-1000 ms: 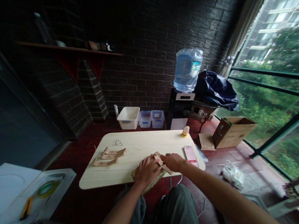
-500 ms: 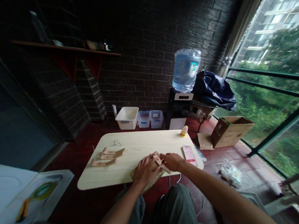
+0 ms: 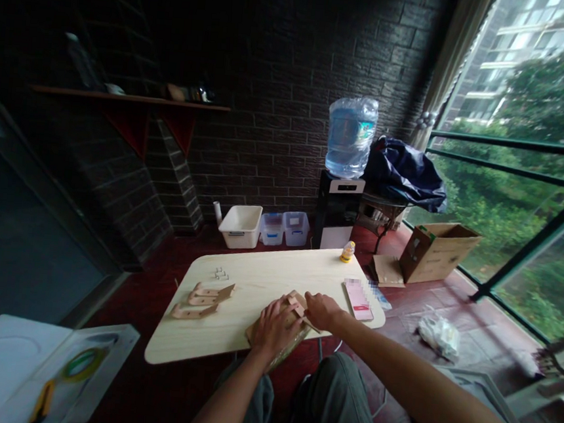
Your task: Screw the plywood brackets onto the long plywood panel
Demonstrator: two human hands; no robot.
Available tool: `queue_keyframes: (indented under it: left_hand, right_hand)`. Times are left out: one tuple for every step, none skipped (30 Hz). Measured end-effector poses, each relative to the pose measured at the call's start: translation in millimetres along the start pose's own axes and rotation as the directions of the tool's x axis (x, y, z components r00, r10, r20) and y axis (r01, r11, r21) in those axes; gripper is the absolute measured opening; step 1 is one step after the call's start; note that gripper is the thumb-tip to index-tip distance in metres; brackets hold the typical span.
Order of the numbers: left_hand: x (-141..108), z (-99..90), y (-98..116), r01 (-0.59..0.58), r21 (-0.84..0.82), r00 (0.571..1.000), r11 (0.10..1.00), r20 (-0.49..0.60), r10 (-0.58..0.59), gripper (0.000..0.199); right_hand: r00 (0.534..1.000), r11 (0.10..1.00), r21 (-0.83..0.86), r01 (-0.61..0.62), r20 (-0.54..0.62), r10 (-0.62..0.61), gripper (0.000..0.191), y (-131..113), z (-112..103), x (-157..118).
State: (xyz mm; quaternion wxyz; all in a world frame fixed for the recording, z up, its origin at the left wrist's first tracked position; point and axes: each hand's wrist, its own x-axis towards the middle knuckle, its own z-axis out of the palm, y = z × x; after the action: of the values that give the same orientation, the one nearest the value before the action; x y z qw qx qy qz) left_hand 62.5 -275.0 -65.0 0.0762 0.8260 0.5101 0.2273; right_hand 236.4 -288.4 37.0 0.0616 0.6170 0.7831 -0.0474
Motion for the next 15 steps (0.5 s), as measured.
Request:
queue_keyframes:
  left_hand:
    - [-0.3,-1.0,0.5,-0.005,0.003,1.000,1.000,0.003,0.005,0.044]
    - [-0.5,-1.7,1.0,-0.010,0.005,1.000,1.000,0.006,0.010,0.045]
    - [-0.5,-1.9,1.3,-0.013,0.007,1.000,1.000,0.007,0.013,0.047]
    - [-0.3,-1.5,1.4,-0.013,0.008,1.000,1.000,0.006,0.013,0.049]
    - [0.1,-0.7,1.3,-0.010,0.008,1.000,1.000,0.004,0.010,0.051]
    - [0.6,0.3,0.9,-0.004,0.007,1.000,1.000,0.002,0.004,0.052]
    - [1.2,1.5,0.5,0.001,0.007,1.000,1.000,0.001,-0.001,0.053]
    - [1.8,2.5,0.0,0.003,0.005,1.000,1.000,0.002,-0.003,0.053]
    - [2.5,3.2,-0.5,0.003,0.003,1.000,1.000,0.005,-0.003,0.053]
    - [3.2,3.5,-0.9,0.002,0.000,1.000,1.000,0.007,-0.002,0.052]
    - [3.8,3.3,-1.1,0.001,-0.003,1.000,1.000,0.008,-0.001,0.052]
    - [4.3,2.8,-1.3,-0.001,-0.008,1.000,1.000,0.009,0.001,0.052]
    - [4.7,1.9,-1.4,-0.002,-0.014,1.000,1.000,0.011,0.002,0.051]
    - [4.9,1.0,-1.5,-0.002,-0.018,1.000,1.000,0.013,0.002,0.051]
    - [5.0,0.0,-1.6,-0.001,-0.022,1.000,1.000,0.014,0.002,0.051]
  right_hand:
    - [0.999,0.999,-0.013,0.037,0.008,-0.037,0.038,0.4,-2.7,0.9]
    - [0.996,0.996,-0.031,0.085,0.024,-0.084,0.039,1.5,-5.8,1.6]
    - [0.990,0.989,-0.055,0.139,0.048,-0.136,0.039,3.3,-8.9,2.3]
    - [0.982,0.980,-0.077,0.185,0.064,-0.180,0.039,5.5,-11.7,2.7]
    - [0.974,0.970,-0.100,0.221,0.075,-0.214,0.038,7.7,-13.8,2.9]
    - [0.969,0.962,-0.120,0.245,0.076,-0.237,0.037,9.5,-15.1,2.9]
    - [0.966,0.958,-0.132,0.255,0.066,-0.249,0.036,10.6,-15.3,2.9]
    - [0.967,0.958,-0.135,0.254,0.053,-0.249,0.035,10.6,-14.4,3.0]
    - [0.970,0.962,-0.128,0.242,0.037,-0.239,0.035,9.4,-12.6,3.3]
    - [0.976,0.969,-0.117,0.217,0.019,-0.217,0.034,7.2,-10.0,4.0]
    - [0.983,0.978,-0.101,0.182,0.000,-0.183,0.033,4.1,-7.1,5.2]
    - [0.990,0.986,-0.089,0.141,-0.017,-0.143,0.032,0.6,-4.3,6.7]
    - [0.994,0.991,-0.082,0.102,-0.035,-0.105,0.029,-2.9,-2.1,8.5]
    - [0.996,0.994,-0.073,0.081,-0.036,-0.084,0.027,-6.0,-0.9,10.1]
    - [0.997,0.996,-0.060,0.067,-0.028,-0.069,0.026,-8.4,-0.9,11.5]
